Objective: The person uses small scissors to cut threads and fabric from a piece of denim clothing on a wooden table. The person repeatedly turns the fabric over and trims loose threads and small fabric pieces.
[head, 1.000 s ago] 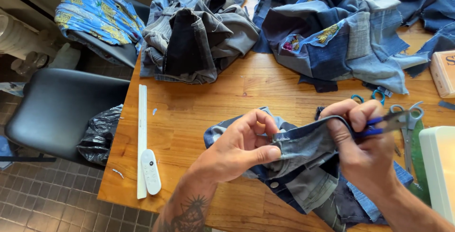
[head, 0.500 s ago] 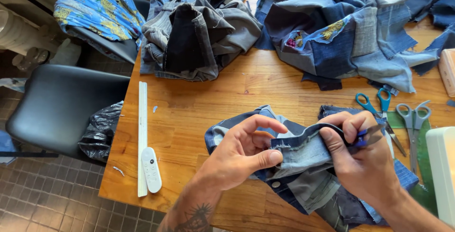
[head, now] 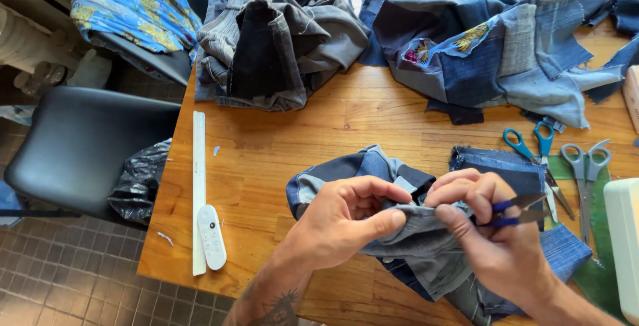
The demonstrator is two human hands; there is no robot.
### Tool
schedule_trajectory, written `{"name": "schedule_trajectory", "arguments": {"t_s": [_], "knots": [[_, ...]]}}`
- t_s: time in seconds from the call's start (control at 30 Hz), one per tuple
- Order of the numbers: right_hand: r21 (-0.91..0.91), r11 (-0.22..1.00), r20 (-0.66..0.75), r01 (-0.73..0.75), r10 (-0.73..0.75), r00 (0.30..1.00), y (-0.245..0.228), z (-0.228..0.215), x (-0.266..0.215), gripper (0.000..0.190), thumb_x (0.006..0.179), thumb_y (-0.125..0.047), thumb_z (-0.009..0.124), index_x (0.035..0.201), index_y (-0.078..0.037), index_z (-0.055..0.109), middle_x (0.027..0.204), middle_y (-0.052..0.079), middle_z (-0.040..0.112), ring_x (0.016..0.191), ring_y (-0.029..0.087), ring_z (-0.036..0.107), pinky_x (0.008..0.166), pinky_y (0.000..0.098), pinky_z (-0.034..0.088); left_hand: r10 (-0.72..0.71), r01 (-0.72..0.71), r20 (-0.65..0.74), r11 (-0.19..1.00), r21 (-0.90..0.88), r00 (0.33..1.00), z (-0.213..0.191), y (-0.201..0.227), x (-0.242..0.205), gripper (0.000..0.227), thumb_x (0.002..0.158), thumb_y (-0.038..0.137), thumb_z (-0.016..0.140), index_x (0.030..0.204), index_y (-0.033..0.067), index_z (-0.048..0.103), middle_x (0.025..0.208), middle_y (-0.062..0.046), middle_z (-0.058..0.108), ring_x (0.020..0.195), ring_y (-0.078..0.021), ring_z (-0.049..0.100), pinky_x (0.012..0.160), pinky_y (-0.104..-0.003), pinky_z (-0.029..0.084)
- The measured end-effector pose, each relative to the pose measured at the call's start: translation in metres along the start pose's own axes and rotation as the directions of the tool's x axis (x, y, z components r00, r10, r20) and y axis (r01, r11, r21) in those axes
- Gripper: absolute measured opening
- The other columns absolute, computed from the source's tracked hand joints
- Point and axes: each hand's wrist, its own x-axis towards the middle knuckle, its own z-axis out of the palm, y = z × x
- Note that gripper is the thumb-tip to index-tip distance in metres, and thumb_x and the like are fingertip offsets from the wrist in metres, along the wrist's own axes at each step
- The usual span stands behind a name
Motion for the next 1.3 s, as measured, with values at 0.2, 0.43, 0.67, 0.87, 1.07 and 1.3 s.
{"name": "schedule_trajectory", "arguments": {"t_s": [0.2, 0.43, 0.67, 0.87, 1.07, 1.3], "knots": [[0.184, 0.977, 0.046, -0.105, 0.098, 0.994, 0.012, 0.001, -0.001, 0.037, 0.111, -0.006, 0.067, 0.097, -0.017, 0.035, 0.097, 0.012, 0.078, 0.108, 0.027, 0.072, 0.107, 0.0400, 0.056, 0.136, -0.090, -0.074, 0.895, 0.437, 0.988, 0.007, 0.024, -0.003, 0.019, 0.110, 0.029, 0.079, 0.102, 0.0133, 0.086, 0.095, 0.006, 0.080, 0.084, -0.0051, 0.064, 0.074, -0.026, 0.052], [0.210, 0.965, 0.046, -0.157, 0.150, 0.988, 0.017, 0.002, 0.001, 0.042, 0.109, -0.005, 0.070, 0.096, -0.017, 0.032, 0.092, 0.012, 0.075, 0.099, 0.025, 0.070, 0.099, 0.0369, 0.053, 0.000, -0.009, 0.071, 0.993, 0.121, 0.997, -0.001, -0.001, 0.004, 0.025, 0.121, 0.032, 0.067, 0.104, 0.0147, 0.072, 0.086, 0.013, 0.055, 0.078, -0.0022, 0.044, 0.068, -0.024, 0.035], [0.121, 0.986, 0.035, -0.117, 0.113, 0.993, 0.014, 0.004, 0.000, 0.041, 0.111, -0.004, 0.068, 0.095, -0.018, 0.032, 0.091, 0.010, 0.078, 0.101, 0.022, 0.065, 0.101, 0.0356, 0.052, 0.045, -0.052, 0.109, 0.996, 0.065, 0.993, -0.001, -0.001, 0.001, 0.024, 0.121, 0.036, 0.066, 0.110, 0.0146, 0.070, 0.092, 0.012, 0.056, 0.084, -0.0030, 0.045, 0.075, -0.023, 0.038], [-0.097, 0.995, 0.032, -0.007, 0.010, 0.999, 0.008, 0.005, 0.005, 0.038, 0.111, -0.008, 0.068, 0.097, -0.018, 0.033, 0.100, 0.009, 0.081, 0.098, 0.022, 0.069, 0.094, 0.0374, 0.055, 0.032, -0.015, 0.193, 0.996, -0.092, 0.981, -0.005, -0.014, -0.002, 0.017, 0.113, 0.024, 0.079, 0.122, 0.0116, 0.071, 0.105, 0.007, 0.071, 0.096, -0.0022, 0.060, 0.085, -0.020, 0.049], [-0.308, 0.940, -0.047, -0.144, 0.136, 0.990, 0.004, -0.027, -0.018, 0.025, 0.107, -0.027, 0.061, 0.116, -0.011, 0.044, 0.101, 0.007, 0.058, 0.085, 0.020, 0.052, 0.080, 0.0371, 0.044, 0.005, 0.005, 0.070, 0.990, -0.138, 0.998, -0.002, -0.023, 0.002, 0.017, 0.107, 0.020, 0.086, 0.116, 0.0083, 0.078, 0.101, 0.003, 0.076, 0.091, -0.0055, 0.067, 0.082, -0.022, 0.056], [0.079, 0.749, 0.359, -0.658, 0.595, 0.720, -0.004, -0.036, -0.037, 0.067, 0.123, -0.050, 0.050, 0.088, 0.001, 0.075, 0.066, 0.009, 0.049, 0.054, 0.021, 0.043, 0.047, 0.0375, 0.030, 0.041, -0.074, -0.130, 0.962, -0.262, 0.991, 0.002, -0.041, 0.012, 0.020, 0.098, 0.011, 0.094, 0.113, 0.0016, 0.083, 0.101, -0.006, 0.087, 0.088, -0.0092, 0.079, 0.082, -0.024, 0.069]]}}
